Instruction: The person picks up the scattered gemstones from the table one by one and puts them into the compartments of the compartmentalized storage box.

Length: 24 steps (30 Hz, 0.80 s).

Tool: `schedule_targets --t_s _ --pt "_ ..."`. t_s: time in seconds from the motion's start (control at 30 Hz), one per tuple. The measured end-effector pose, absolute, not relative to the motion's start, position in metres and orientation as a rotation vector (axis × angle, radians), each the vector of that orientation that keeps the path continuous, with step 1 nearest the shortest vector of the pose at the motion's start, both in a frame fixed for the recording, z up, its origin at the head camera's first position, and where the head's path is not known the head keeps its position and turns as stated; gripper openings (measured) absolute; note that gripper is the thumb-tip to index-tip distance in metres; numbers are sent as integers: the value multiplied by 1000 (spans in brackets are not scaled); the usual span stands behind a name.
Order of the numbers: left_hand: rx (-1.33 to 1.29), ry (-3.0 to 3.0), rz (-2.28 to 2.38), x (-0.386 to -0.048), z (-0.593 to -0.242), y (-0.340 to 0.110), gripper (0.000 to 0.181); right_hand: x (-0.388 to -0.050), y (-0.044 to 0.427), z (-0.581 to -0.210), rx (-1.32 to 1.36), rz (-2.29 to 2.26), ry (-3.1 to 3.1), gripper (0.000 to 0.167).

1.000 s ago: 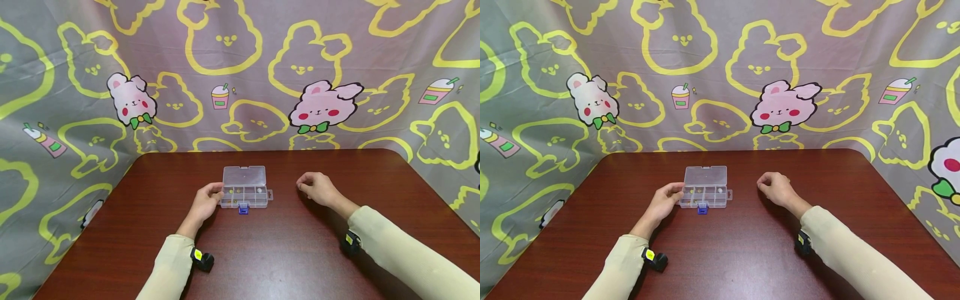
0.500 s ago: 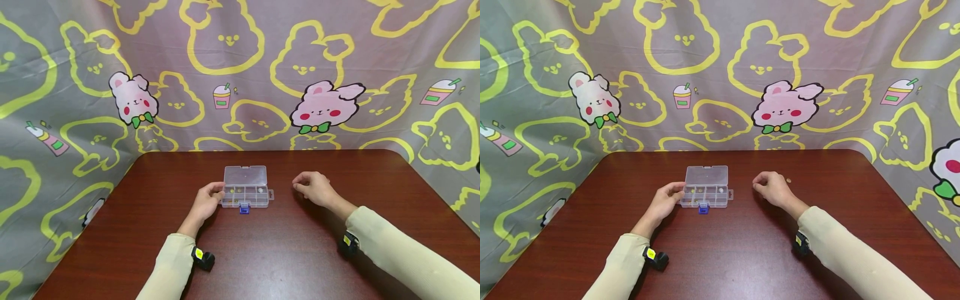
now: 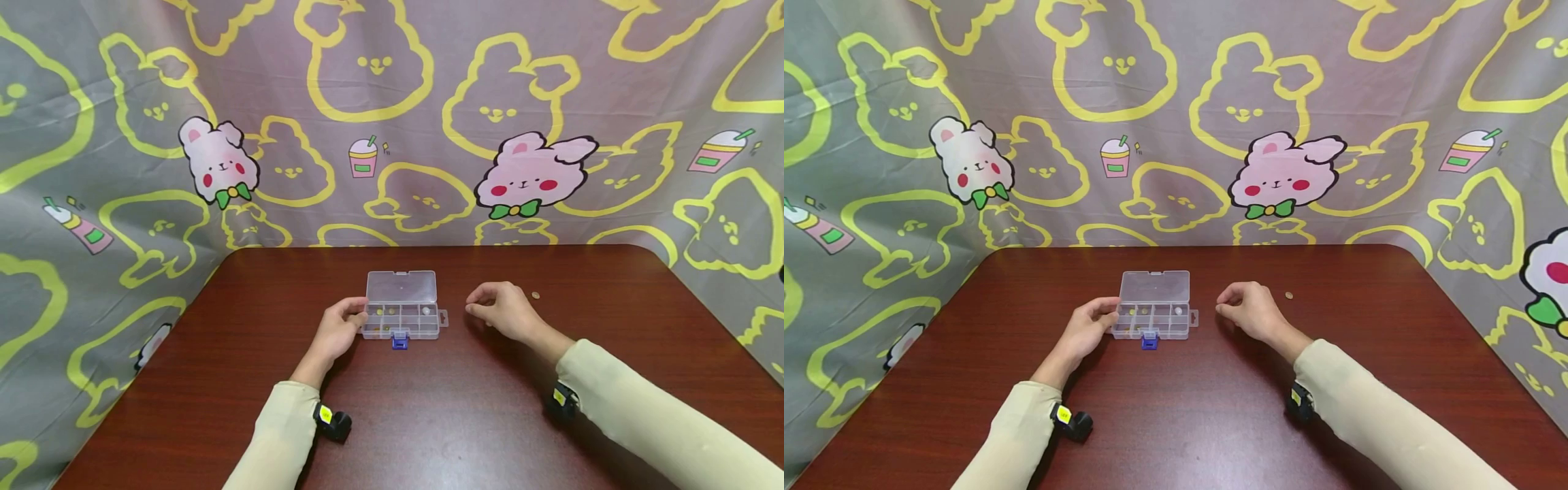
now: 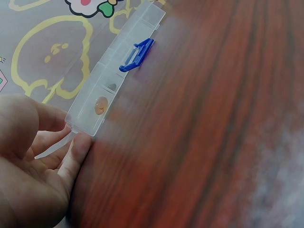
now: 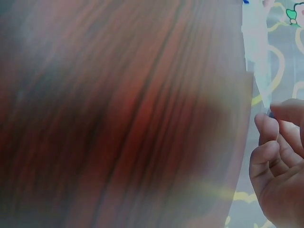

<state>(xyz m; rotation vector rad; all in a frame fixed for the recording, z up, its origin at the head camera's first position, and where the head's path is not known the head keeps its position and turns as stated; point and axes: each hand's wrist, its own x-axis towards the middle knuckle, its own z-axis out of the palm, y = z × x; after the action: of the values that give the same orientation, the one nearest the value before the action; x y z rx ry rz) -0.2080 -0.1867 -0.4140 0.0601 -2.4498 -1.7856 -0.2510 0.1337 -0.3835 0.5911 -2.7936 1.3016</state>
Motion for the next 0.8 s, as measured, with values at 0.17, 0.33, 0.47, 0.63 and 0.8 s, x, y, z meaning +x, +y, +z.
schedule_targets --t_s 0.17,0.33,0.47,0.63,0.8 --pt "59 -2448 -1788 -208 -414 -186 31 -249 127 -382 619 1312 -2777 4" --pt "65 -2447 -1789 -208 -414 -186 31 -248 120 -381 652 1319 -2762 4" --pt "64 -2446 -1786 -208 -413 -186 31 -247 114 -381 684 1323 -2743 4" --pt "66 -2440 -1788 -208 -413 -186 31 -247 105 -382 703 1324 -2731 5" --pt "72 -2438 -1788 -208 -413 -186 30 -244 97 -381 703 1346 -2736 4"
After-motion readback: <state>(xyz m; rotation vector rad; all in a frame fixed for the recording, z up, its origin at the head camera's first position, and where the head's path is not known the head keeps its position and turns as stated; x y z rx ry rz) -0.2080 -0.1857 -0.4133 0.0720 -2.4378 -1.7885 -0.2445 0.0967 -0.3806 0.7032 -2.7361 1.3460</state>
